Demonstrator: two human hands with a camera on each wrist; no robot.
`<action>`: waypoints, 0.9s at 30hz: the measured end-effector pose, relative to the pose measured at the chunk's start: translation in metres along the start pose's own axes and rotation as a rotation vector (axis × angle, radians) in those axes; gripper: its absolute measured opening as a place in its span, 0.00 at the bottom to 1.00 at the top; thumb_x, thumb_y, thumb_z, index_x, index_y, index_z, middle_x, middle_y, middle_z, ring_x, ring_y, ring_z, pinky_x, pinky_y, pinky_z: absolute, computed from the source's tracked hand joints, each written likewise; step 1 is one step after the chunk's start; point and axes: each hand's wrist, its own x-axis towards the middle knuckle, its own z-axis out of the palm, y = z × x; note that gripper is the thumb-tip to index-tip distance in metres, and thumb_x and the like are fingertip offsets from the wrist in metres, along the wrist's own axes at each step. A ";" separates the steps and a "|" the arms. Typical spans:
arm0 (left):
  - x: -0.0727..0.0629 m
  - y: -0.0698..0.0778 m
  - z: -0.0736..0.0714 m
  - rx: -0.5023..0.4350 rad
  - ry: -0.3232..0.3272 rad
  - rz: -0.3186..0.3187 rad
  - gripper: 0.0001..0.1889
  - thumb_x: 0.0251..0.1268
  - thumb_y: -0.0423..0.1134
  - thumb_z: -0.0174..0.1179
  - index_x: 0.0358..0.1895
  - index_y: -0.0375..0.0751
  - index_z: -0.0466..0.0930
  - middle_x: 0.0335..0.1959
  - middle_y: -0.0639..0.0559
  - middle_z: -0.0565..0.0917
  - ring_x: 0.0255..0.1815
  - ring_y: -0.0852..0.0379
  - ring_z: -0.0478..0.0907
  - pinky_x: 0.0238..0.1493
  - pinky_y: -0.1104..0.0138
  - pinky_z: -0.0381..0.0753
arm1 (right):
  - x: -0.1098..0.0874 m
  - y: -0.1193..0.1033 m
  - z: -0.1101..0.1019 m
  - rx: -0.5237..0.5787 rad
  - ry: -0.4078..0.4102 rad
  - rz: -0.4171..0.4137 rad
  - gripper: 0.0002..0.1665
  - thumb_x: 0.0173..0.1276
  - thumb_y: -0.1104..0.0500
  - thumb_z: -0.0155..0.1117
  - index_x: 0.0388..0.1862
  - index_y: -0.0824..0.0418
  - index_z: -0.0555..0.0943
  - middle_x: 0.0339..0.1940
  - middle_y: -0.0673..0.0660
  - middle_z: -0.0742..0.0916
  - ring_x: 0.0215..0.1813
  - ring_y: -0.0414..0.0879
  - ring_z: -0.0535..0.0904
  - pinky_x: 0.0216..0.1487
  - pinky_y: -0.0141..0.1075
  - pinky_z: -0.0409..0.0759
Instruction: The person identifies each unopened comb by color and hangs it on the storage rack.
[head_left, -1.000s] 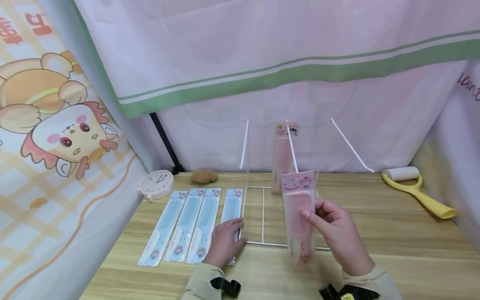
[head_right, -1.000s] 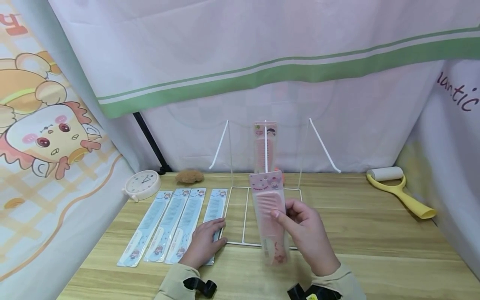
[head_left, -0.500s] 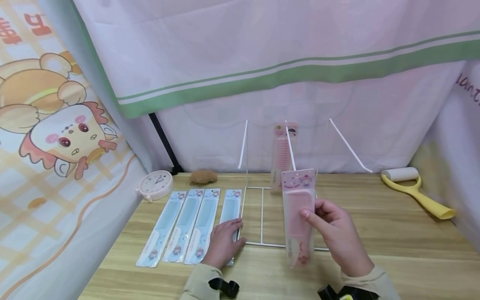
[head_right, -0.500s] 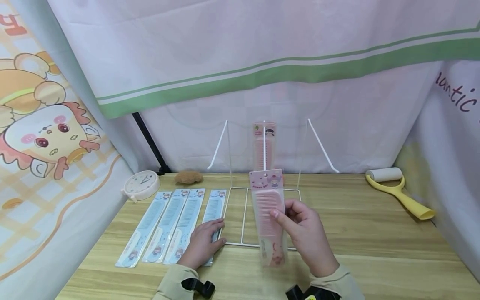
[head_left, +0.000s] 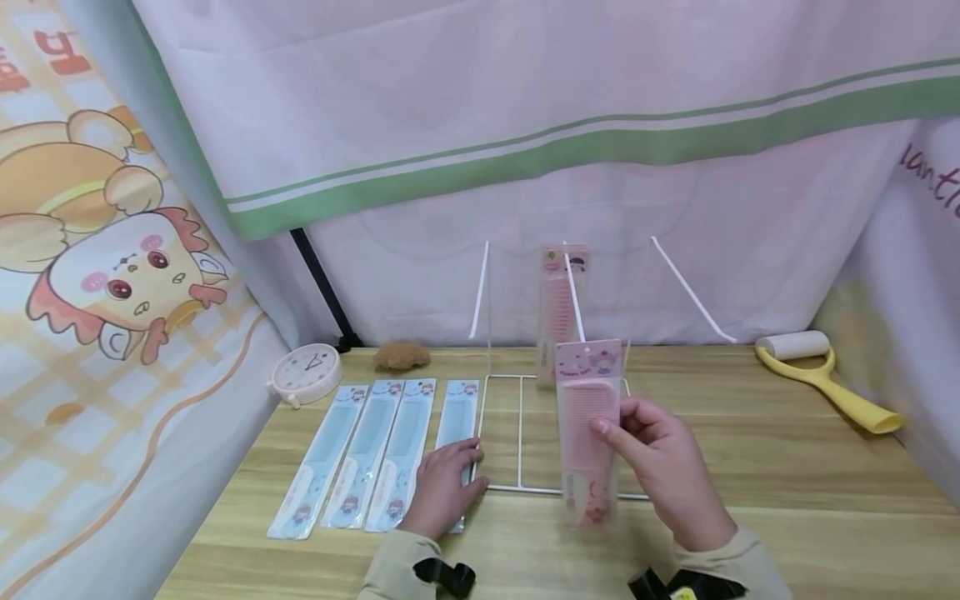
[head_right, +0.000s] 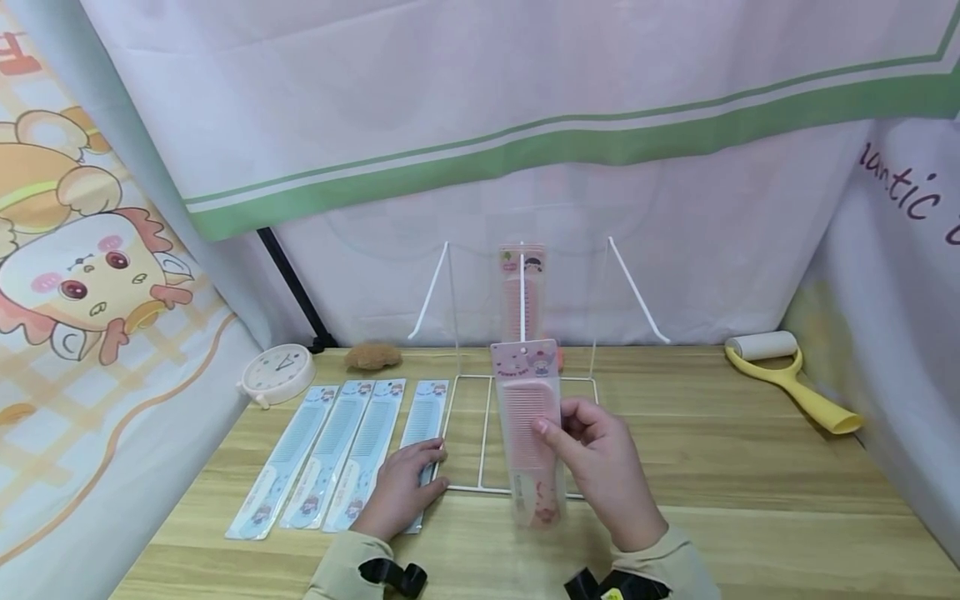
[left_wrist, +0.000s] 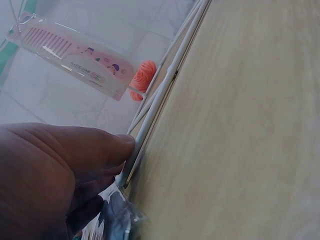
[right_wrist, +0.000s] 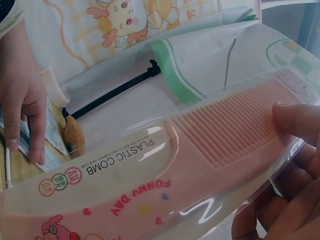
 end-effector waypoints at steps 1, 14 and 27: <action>0.000 0.000 0.000 -0.001 0.001 0.003 0.20 0.60 0.43 0.70 0.56 0.42 0.84 0.67 0.51 0.78 0.68 0.44 0.70 0.69 0.43 0.62 | 0.000 0.000 0.000 0.000 0.001 -0.001 0.16 0.69 0.56 0.69 0.43 0.69 0.81 0.37 0.56 0.87 0.41 0.45 0.82 0.45 0.34 0.83; 0.002 0.003 -0.001 -0.006 -0.005 -0.016 0.16 0.56 0.44 0.73 0.47 0.46 0.87 0.63 0.53 0.80 0.67 0.46 0.72 0.68 0.45 0.63 | 0.000 -0.002 0.002 0.008 0.018 -0.005 0.15 0.69 0.57 0.69 0.44 0.69 0.81 0.37 0.55 0.87 0.40 0.44 0.82 0.44 0.34 0.83; 0.001 0.002 -0.001 -0.007 -0.016 -0.012 0.23 0.57 0.44 0.72 0.56 0.42 0.83 0.65 0.51 0.79 0.68 0.45 0.70 0.70 0.44 0.62 | 0.004 0.000 0.002 -0.004 0.019 0.008 0.17 0.70 0.55 0.69 0.46 0.69 0.81 0.39 0.57 0.87 0.42 0.45 0.82 0.46 0.35 0.83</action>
